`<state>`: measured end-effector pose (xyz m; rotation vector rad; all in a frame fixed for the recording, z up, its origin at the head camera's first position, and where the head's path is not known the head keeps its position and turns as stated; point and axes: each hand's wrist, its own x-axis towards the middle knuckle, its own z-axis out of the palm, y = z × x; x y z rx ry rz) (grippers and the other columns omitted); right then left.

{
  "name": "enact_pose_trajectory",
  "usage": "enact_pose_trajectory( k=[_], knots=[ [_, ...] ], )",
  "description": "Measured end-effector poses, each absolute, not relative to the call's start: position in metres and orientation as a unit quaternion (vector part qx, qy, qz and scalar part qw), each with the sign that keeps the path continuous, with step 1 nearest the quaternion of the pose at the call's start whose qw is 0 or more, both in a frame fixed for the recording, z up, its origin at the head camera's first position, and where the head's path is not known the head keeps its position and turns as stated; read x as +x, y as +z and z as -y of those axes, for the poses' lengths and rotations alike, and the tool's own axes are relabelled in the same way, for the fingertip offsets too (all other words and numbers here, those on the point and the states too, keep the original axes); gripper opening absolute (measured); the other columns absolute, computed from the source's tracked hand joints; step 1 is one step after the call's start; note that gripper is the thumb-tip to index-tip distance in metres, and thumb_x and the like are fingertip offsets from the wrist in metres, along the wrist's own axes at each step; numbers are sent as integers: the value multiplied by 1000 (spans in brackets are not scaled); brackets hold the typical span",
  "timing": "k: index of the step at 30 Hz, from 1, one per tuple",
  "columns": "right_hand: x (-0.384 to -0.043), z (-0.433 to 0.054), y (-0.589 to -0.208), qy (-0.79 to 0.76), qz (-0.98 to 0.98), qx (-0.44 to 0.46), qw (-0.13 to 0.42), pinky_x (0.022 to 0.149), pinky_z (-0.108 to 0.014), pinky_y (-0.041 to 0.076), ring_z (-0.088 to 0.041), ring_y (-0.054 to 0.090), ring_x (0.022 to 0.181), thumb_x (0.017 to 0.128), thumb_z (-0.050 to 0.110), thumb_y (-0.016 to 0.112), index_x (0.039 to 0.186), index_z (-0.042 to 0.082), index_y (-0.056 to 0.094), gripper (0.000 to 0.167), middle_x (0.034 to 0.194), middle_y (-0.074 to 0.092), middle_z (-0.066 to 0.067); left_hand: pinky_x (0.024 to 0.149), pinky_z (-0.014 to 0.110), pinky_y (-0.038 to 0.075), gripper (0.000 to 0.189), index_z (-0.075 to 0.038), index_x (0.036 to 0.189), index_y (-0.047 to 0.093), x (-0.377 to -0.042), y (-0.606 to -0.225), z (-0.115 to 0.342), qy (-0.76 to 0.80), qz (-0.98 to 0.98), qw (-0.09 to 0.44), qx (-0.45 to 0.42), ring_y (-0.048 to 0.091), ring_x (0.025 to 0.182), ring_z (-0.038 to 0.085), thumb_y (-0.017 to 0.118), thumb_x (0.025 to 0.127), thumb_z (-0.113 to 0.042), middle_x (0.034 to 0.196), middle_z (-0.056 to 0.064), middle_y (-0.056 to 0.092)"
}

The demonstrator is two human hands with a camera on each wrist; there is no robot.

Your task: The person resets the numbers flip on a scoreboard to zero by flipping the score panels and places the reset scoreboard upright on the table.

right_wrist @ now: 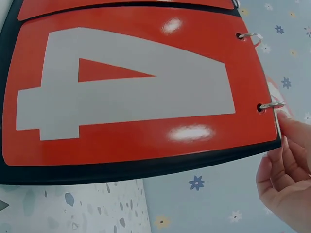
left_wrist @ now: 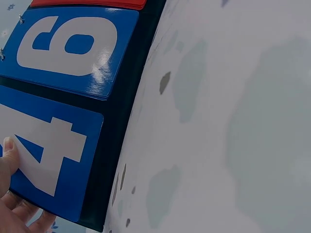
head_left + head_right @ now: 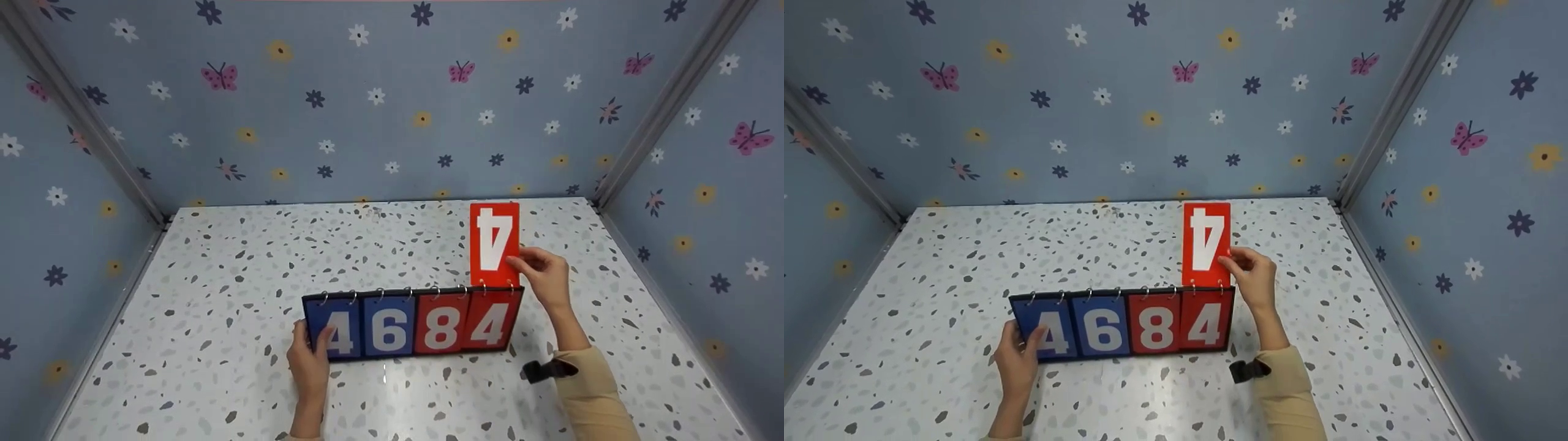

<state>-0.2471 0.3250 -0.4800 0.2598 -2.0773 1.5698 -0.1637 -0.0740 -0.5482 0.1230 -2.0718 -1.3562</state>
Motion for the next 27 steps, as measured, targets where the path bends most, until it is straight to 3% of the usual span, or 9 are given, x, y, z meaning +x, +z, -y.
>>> enact_pose_trajectory(
  k=[4, 7, 11, 14, 17, 20, 27],
  knots=[
    [-256, -332, -490, 578, 779, 73, 232, 58, -23, 48, -15, 60, 62, 71, 13, 75, 95, 3, 68, 26, 75, 64, -10, 57, 22, 40, 25, -2, 92, 53, -164, -548, 74, -513, 794, 323, 52, 53, 64, 15, 69, 77, -13, 75, 6, 58],
    [-250, -323, -475, 554, 807, 34, 201, 57, -23, 48, -15, 60, 61, 72, 11, 74, 96, -1, 67, 28, 74, 63, -11, 57, 24, 40, 25, -1, 91, 53, -164, -548, 74, -511, 794, 326, 52, 53, 64, 15, 69, 77, -12, 75, 7, 57],
    [-241, -315, -460, 515, 843, -4, 155, 57, -24, 47, -16, 60, 61, 74, 17, 73, 99, -5, 64, 35, 74, 62, -13, 56, 24, 40, 24, 0, 91, 52, -164, -549, 74, -512, 792, 329, 44, 51, 63, 16, 69, 77, -11, 74, 7, 56],
    [-262, -338, -498, 501, 853, -32, 141, 52, -28, 48, -14, 59, 64, 73, 31, 73, 102, 5, 66, 40, 78, 62, -8, 57, 25, 40, 24, -1, 92, 52, -164, -550, 74, -515, 791, 328, 40, 51, 64, 16, 68, 78, -11, 74, 7, 56],
    [-293, -372, -556, 485, 860, -41, 153, 53, -28, 49, -14, 60, 70, 74, 42, 68, 103, 17, 67, 39, 85, 63, -4, 57, 27, 41, 25, -1, 92, 53, -164, -549, 74, -516, 791, 326, 42, 52, 63, 16, 69, 77, -12, 74, 7, 57],
    [-309, -392, -593, 470, 863, -29, 183, 54, -27, 49, -17, 60, 69, 76, 46, 65, 102, 22, 67, 36, 85, 64, -4, 58, 30, 42, 26, -1, 93, 53, -164, -548, 74, -514, 792, 325, 44, 53, 64, 16, 69, 76, -13, 76, 7, 58],
    [-286, -391, -603, 532, 806, 3, 260, 58, -27, 49, -19, 61, 66, 78, 35, 67, 93, 22, 68, 20, 77, 64, -3, 60, 29, 43, 25, 0, 94, 53, -162, -548, 76, -514, 791, 331, 33, 56, 67, 17, 68, 78, -12, 77, 6, 59]
  ],
)
